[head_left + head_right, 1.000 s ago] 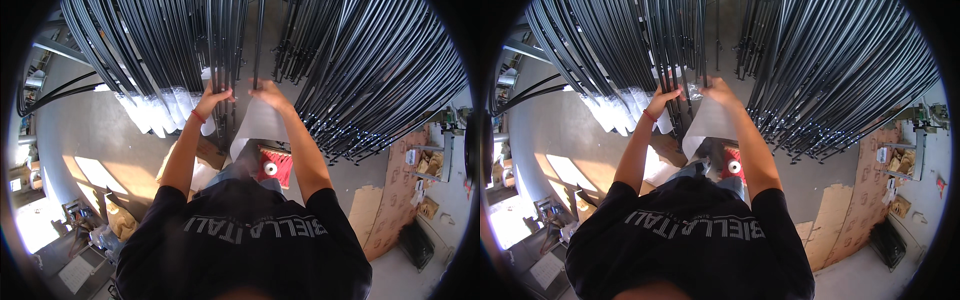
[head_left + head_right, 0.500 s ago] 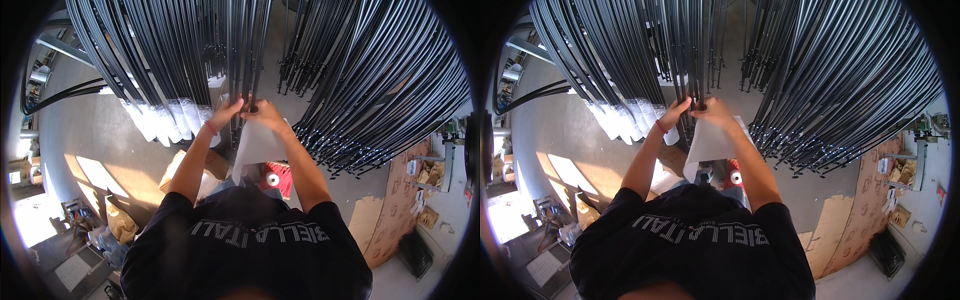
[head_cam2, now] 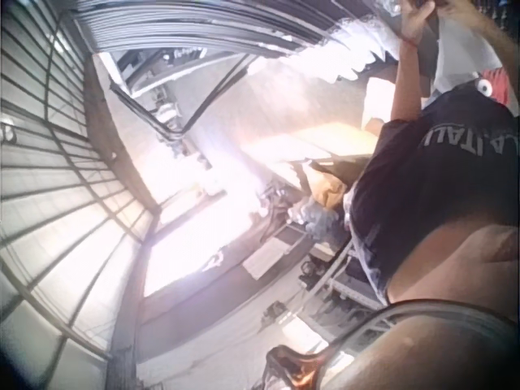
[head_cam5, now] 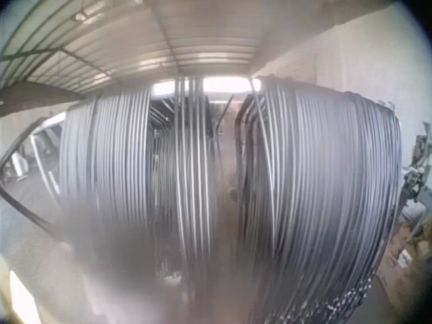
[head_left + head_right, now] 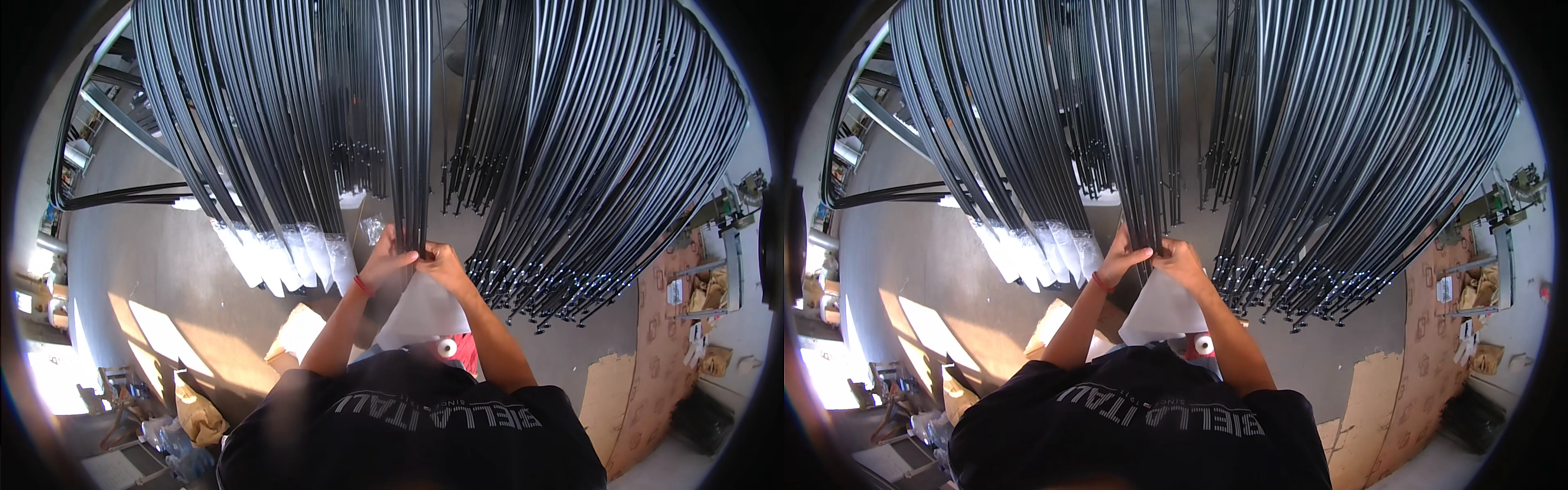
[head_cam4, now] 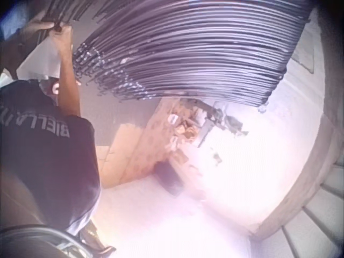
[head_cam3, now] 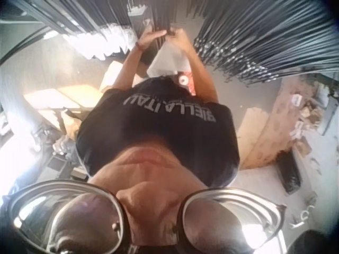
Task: The person wraps foam padding around the ends of metal rods using a roll of thin plastic film.
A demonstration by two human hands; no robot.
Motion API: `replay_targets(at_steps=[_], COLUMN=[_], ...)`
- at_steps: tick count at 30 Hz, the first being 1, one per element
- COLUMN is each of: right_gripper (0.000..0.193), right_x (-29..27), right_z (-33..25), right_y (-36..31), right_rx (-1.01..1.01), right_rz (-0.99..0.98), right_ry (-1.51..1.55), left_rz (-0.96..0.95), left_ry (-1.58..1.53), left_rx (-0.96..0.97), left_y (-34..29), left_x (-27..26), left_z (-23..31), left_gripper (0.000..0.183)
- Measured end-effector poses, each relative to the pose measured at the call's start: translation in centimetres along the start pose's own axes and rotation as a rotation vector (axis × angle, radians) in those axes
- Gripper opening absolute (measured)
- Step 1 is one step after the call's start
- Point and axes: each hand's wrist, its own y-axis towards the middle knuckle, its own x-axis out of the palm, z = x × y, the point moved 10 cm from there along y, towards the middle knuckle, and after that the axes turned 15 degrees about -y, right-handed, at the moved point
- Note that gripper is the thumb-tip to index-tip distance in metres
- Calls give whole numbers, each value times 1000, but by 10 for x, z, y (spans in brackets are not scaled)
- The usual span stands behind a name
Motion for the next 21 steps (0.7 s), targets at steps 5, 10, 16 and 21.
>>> replay_targets(at_steps=[5,10,16,21], right_gripper=[19,20,21,28], right_x=[-7,0,13,17], right_z=[13,11,22,-7], right_y=[-5,-13,-7,-17], right_rx=[30,23,-18,-57], right_rz=[48,130,21,-213], right_ry=[-145,-147,119,277], left_rz=[24,255,234,231], left_ry=[-6,516,628,622], left_rx=[72,214,302,380], left_y=[-9,-20,-30,-36], left_x=[7,-14,18,19], left_z=[8,5,31,31], left_gripper=[37,35,33,31])
